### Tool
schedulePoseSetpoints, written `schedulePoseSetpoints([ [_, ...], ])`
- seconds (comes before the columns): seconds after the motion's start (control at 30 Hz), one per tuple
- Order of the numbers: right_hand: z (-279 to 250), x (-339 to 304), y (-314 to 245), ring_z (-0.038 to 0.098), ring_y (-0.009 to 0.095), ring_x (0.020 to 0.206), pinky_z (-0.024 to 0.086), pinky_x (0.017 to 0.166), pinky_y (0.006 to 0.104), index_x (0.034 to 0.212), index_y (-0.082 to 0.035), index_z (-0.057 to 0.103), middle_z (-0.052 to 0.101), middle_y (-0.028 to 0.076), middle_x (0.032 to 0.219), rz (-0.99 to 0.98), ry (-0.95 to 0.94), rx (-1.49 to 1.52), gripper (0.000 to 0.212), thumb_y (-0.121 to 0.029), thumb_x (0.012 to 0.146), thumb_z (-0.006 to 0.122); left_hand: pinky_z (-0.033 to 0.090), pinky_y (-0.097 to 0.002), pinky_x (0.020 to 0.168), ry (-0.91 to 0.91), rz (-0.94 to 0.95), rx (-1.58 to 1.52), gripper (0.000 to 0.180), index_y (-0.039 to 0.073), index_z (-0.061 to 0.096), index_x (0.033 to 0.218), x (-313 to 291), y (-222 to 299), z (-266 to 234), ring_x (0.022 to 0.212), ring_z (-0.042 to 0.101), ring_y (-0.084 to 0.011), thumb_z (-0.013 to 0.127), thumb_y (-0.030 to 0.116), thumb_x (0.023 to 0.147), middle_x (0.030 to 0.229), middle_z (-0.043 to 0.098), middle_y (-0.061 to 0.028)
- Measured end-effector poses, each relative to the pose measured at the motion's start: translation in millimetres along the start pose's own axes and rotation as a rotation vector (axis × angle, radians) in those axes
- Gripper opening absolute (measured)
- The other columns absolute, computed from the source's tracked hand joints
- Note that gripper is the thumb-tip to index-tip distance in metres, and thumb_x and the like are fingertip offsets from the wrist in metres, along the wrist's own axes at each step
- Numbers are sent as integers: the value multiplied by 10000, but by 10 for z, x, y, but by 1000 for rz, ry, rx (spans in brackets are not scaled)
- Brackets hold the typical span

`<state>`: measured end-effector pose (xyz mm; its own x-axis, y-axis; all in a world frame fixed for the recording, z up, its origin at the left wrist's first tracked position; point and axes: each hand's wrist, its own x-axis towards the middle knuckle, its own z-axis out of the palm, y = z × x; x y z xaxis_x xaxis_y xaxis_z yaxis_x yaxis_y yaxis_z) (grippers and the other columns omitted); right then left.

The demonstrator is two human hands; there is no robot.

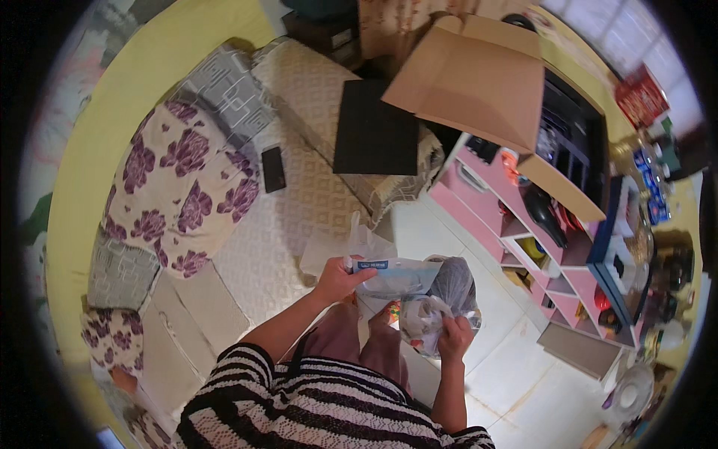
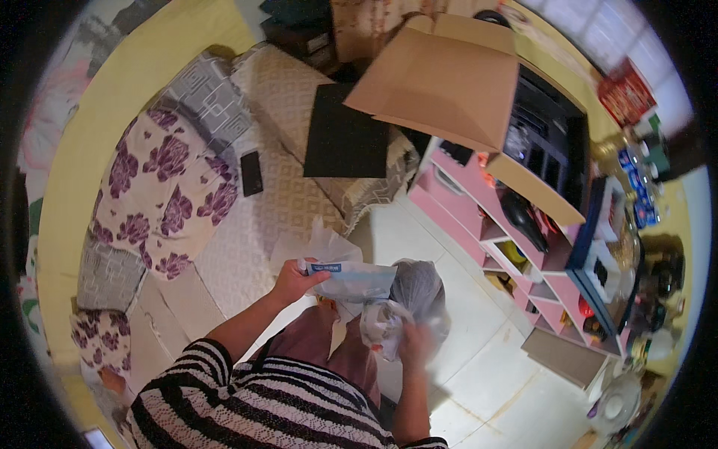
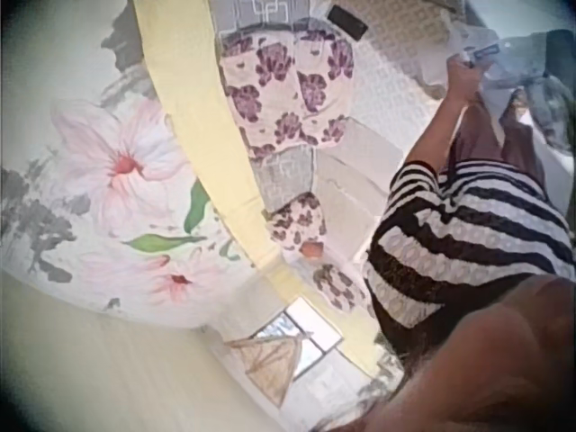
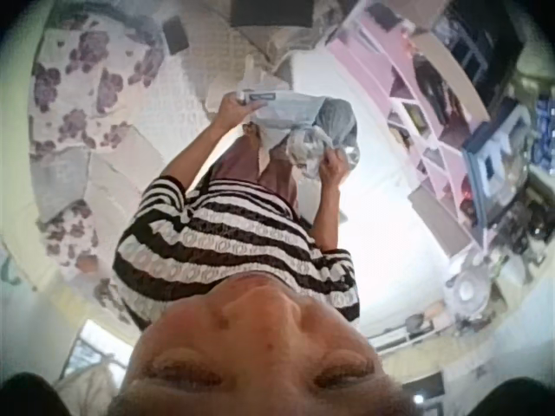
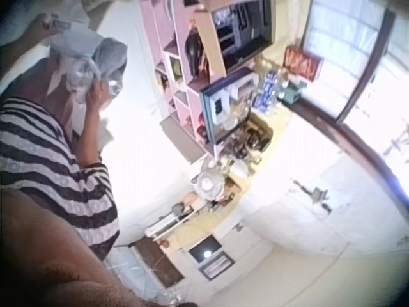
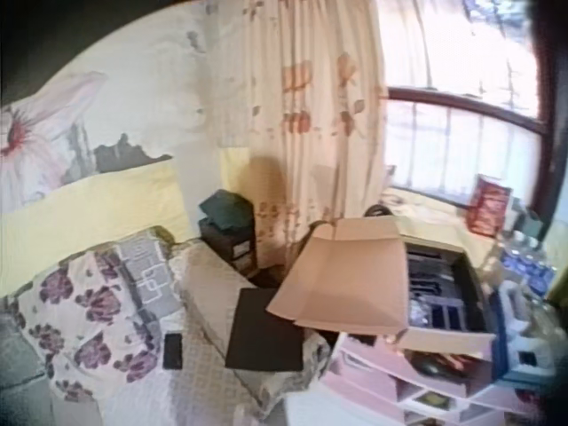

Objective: The person sorts various packaged craft and household supplies on a bed, placing items into plastic bags and then storing the bags on a shelf.

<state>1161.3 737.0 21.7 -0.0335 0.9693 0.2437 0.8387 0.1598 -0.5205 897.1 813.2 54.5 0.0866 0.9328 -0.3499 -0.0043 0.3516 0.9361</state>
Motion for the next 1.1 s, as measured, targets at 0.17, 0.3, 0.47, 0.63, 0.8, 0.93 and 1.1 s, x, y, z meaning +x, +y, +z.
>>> schedulePoseSetpoints([
  [0.17,347,438,-175,470,231,510,354,438,338,605,-63,570,434,70,519,-160,-37,76,112,34,549,576,383,-185,530,200,17,70,109,7,601,768,-47,30,-436,576,461,-28,627,108,735,626,544,32],
  [0.3,731,723,-520,475,220,516,357,435,337,610,-94,574,433,52,524,-267,-129,168,113,2,555,600,387,-186,530,369,9,-44,95,15,603,759,-98,-30,-987,580,466,-30,623,105,737,631,549,31],
  [0.47,1217,1035,-1035,494,222,553,378,460,327,656,-100,595,462,52,561,-314,-188,267,172,19,533,585,418,-208,574,527,-45,-52,104,27,593,783,-127,64,-1736,613,510,-59,642,81,709,698,585,-1],
  [0.63,1554,1284,-1281,504,238,572,401,492,342,683,-93,611,488,56,587,-278,-197,312,206,15,512,574,404,-214,571,591,-27,19,117,18,599,781,19,65,-2190,616,492,-60,641,100,709,696,571,9],
  [0.8,1666,1423,-1489,506,241,584,412,493,342,682,-82,591,462,58,587,-262,-217,357,194,22,521,567,427,-242,663,704,25,-125,181,-21,567,864,134,50,-2379,701,533,-113,624,61,713,806,582,-47],
  [0.93,1625,1254,-1290,500,241,574,409,489,344,675,-74,577,446,58,585,-168,-126,337,178,15,520,571,422,-244,669,558,17,-143,171,-18,563,866,355,6,-2305,713,530,-114,616,57,722,820,578,-43],
  [1.1,1343,899,-1041,497,231,560,393,471,333,658,-75,571,460,59,583,45,-12,214,168,35,532,568,418,-230,631,372,52,-114,160,-9,567,850,518,114,-1770,686,523,-99,621,68,720,791,577,-33],
])
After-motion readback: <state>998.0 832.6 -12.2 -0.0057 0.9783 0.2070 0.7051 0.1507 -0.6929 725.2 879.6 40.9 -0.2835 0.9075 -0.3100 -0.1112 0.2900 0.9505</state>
